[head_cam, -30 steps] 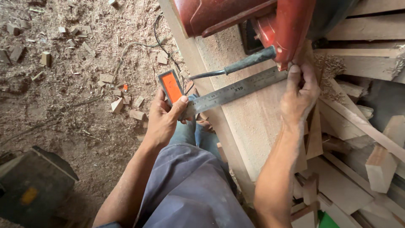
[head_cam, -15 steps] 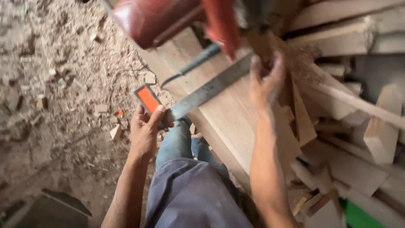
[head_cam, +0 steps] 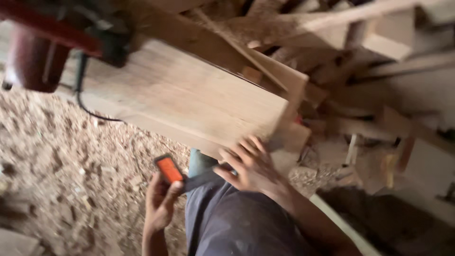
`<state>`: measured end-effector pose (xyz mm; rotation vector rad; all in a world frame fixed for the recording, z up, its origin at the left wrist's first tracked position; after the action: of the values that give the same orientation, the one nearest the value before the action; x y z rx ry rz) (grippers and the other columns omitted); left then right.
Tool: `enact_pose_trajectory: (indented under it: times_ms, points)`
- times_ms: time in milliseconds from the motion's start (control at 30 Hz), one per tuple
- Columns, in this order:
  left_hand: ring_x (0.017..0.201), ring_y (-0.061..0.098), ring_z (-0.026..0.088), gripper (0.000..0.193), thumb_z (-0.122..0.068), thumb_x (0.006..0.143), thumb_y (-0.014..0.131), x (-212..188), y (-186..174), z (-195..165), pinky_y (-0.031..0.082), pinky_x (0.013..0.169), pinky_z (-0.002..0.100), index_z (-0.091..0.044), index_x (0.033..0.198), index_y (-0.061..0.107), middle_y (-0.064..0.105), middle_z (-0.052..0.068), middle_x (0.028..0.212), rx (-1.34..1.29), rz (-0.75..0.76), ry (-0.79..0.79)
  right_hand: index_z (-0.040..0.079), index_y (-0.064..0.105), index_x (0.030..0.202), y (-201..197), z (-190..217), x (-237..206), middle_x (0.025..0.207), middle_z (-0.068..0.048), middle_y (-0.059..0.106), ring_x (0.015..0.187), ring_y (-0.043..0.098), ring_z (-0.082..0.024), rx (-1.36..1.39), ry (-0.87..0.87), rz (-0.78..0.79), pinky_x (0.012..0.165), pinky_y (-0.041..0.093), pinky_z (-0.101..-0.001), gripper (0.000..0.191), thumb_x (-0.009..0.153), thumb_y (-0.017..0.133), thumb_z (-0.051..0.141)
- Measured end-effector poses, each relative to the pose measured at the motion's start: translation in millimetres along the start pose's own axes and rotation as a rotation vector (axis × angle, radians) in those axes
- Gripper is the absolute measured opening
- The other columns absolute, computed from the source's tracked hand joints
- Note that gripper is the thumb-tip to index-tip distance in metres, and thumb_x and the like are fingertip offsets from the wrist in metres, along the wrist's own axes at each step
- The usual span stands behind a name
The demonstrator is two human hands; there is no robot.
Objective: The person uses a circular saw to cut a long wooden plank into smaller pieces. They measure the wood with a tape measure and make multiple cuts, moving the plank as needed.
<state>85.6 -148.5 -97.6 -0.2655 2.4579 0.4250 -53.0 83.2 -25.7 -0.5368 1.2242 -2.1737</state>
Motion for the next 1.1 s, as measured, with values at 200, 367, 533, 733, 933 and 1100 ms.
enact_pose_trajectory:
  times_ms: [200, 367, 533, 733, 933, 1100]
  points:
    - [0.124, 0.068, 0.022, 0.058, -0.024, 0.096, 0.065, -25.9, 173.0, 19.9, 0.053, 0.108, 0.038, -0.004, 0.147, 0.045, 0.072, 0.013, 0.128, 0.085, 0.507, -0.180, 0.010, 0.075, 0.082, -61.7, -61.0, -261.5, 0.070, -0.011, 0.071, 0.061, 0.068, -0.023, 0.135, 0.571, -0.074, 0.060, 0.054, -0.0384, 0.034, 0.087, 0.076, 0.044]
    - [0.106, 0.073, 0.024, 0.057, -0.026, 0.096, 0.064, -80.4, 314.8, 72.7, 0.056, 0.091, 0.038, -0.004, 0.146, 0.048, 0.076, 0.014, 0.113, 0.843, 0.625, 0.084, 0.006, 0.069, 0.086, -41.9, -88.4, -517.8, 0.068, -0.012, 0.062, 0.058, 0.057, -0.020, 0.247, 1.156, -0.570, 0.057, 0.047, -0.0368, 0.029, 0.098, 0.064, 0.032]
    - [0.114, 0.065, 0.039, 0.059, -0.035, 0.093, 0.065, -109.5, 388.8, 167.5, 0.053, 0.090, 0.043, -0.008, 0.145, 0.056, 0.068, 0.022, 0.128, 1.285, 0.908, 0.411, 0.002, 0.065, 0.093, -15.9, -88.6, -747.7, 0.074, -0.016, 0.058, 0.066, 0.055, -0.019, 0.088, 1.724, -1.149, 0.061, 0.046, -0.0368, 0.033, 0.108, 0.054, 0.029]
    - [0.102, 0.074, 0.031, 0.067, -0.039, 0.085, 0.070, -80.8, 378.3, 246.8, 0.056, 0.090, 0.045, -0.014, 0.144, 0.054, 0.076, 0.014, 0.109, 1.680, 0.941, 0.212, 0.007, 0.072, 0.097, -38.7, -47.5, -946.4, 0.087, -0.009, 0.070, 0.075, 0.065, -0.024, -0.271, 2.337, -1.407, 0.065, 0.051, -0.0445, 0.041, 0.101, 0.057, 0.045]
    - [0.086, 0.075, 0.024, 0.070, -0.045, 0.087, 0.069, -52.5, 386.7, 259.4, 0.038, 0.126, 0.052, -0.009, 0.146, 0.058, 0.077, 0.007, 0.091, 1.817, 0.925, 0.533, 0.006, 0.071, 0.101, -110.0, -37.9, -1111.3, 0.092, -0.010, 0.070, 0.081, 0.065, -0.025, -0.391, 2.521, -1.631, 0.071, 0.052, -0.0439, 0.032, 0.099, 0.059, 0.035]
    - [0.113, 0.064, 0.044, 0.060, -0.039, 0.088, 0.067, -76.1, 387.2, 227.4, 0.047, 0.098, 0.049, -0.001, 0.135, 0.059, 0.069, 0.025, 0.122, 1.657, 0.778, 0.604, 0.005, 0.070, 0.104, -123.9, -73.7, -1110.9, 0.096, -0.011, 0.069, 0.087, 0.065, -0.026, -0.517, 2.458, -1.673, 0.075, 0.053, -0.0434, 0.025, 0.097, 0.061, 0.027]
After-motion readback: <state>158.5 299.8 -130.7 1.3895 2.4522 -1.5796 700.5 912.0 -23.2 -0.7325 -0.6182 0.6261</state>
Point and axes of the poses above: each hand's wrist, its own x-axis towards the middle knuckle, its own y-axis out of the palm, z = x × y, the point moved 3 cm from there along x, towards the middle knuckle
